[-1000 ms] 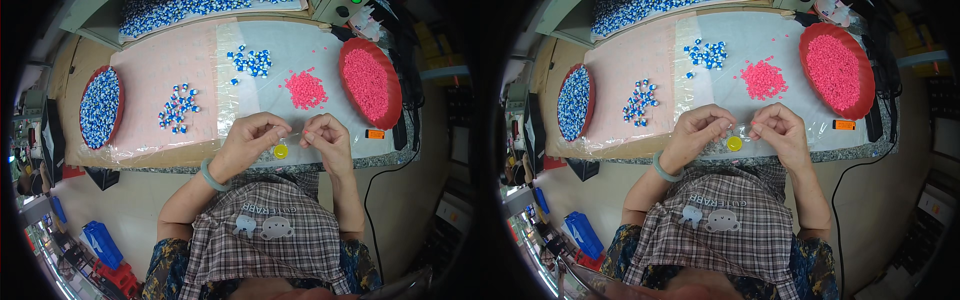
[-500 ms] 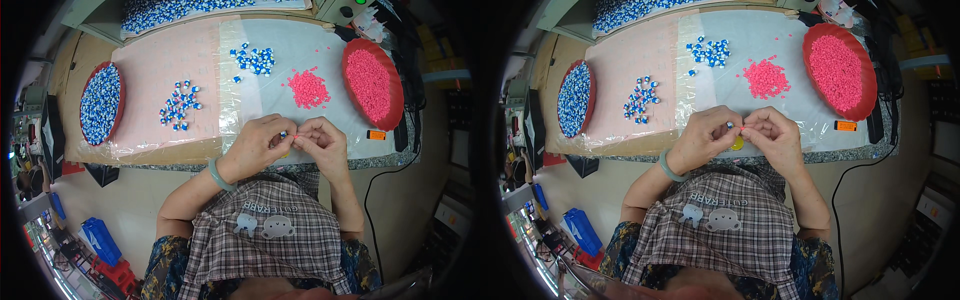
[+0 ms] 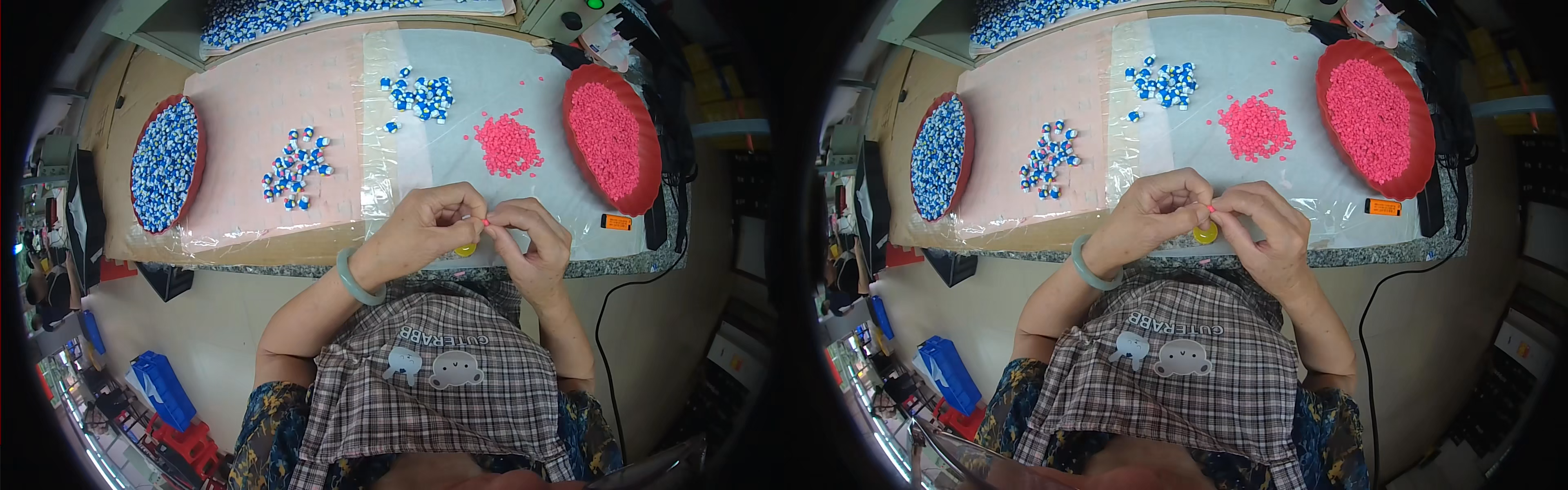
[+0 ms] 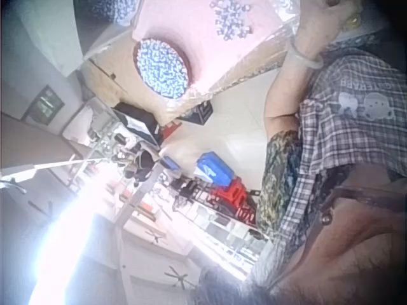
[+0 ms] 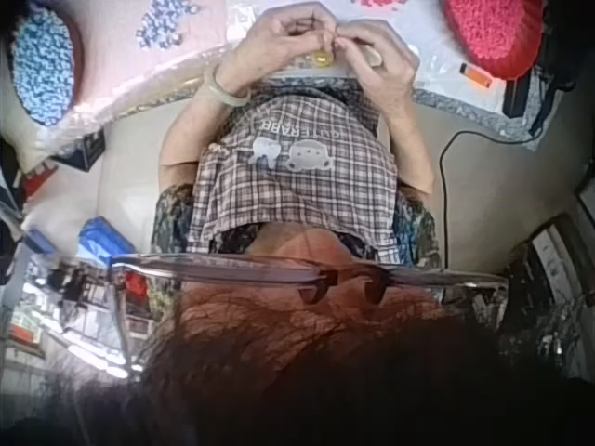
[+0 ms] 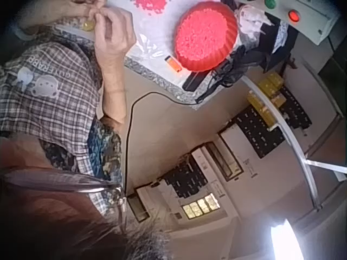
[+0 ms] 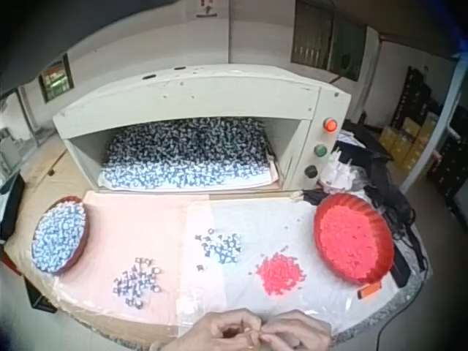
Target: Assemble small plastic toy components by hand at a factory workstation.
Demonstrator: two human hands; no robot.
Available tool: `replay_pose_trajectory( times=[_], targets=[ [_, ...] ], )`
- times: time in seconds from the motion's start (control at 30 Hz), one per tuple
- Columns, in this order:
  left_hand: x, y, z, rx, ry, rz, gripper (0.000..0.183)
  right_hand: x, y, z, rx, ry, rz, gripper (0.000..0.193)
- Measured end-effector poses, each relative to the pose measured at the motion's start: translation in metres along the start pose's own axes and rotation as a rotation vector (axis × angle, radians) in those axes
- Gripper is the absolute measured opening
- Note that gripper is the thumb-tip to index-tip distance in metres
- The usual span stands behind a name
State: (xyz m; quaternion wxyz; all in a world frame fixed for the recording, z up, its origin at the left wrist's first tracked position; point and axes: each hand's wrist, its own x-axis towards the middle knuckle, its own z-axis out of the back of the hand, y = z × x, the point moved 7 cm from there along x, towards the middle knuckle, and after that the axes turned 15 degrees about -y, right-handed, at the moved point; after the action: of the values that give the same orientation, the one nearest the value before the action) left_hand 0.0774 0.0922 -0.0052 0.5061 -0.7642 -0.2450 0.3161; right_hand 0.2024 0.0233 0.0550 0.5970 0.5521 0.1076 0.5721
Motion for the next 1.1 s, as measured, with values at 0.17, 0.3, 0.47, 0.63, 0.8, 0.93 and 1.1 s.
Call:
replay_pose_trajectory(
  times=[0.17,0.3,0.47,0.63,0.8,0.93,1.1],
  targets=[
    [0.0,-0.007,-0.002,-0.001,0.068,0.041,0.004,0.001,0.006,0.0,-0.039,0.012,0.118,0.022],
    [-0.001,-0.003,-0.003,0.046,0.059,0.032,0.004,0.002,0.005,0.0,-0.045,0.029,0.139,0.021],
    [-0.003,-0.007,0.0,0.048,0.02,0.053,0.011,0.0,-0.004,0.002,0.027,0.04,0.013,0.019],
    [-0.007,-0.008,0.012,0.007,-0.03,0.073,0.021,-0.003,-0.014,0.007,0.03,0.101,-0.123,0.016],
    [-0.012,-0.01,0.015,-0.006,-0.054,0.024,0.024,-0.014,-0.017,-0.002,-0.097,0.304,-0.151,0.015],
    [-0.013,-0.006,0.019,-0.007,-0.076,0.059,0.023,-0.018,-0.018,-0.005,-0.121,0.373,-0.157,0.016],
    [-0.016,-0.01,0.028,0.048,-0.193,-0.056,0.02,-0.018,-0.01,-0.012,-0.182,0.437,0.01,0.019]
  ],
)
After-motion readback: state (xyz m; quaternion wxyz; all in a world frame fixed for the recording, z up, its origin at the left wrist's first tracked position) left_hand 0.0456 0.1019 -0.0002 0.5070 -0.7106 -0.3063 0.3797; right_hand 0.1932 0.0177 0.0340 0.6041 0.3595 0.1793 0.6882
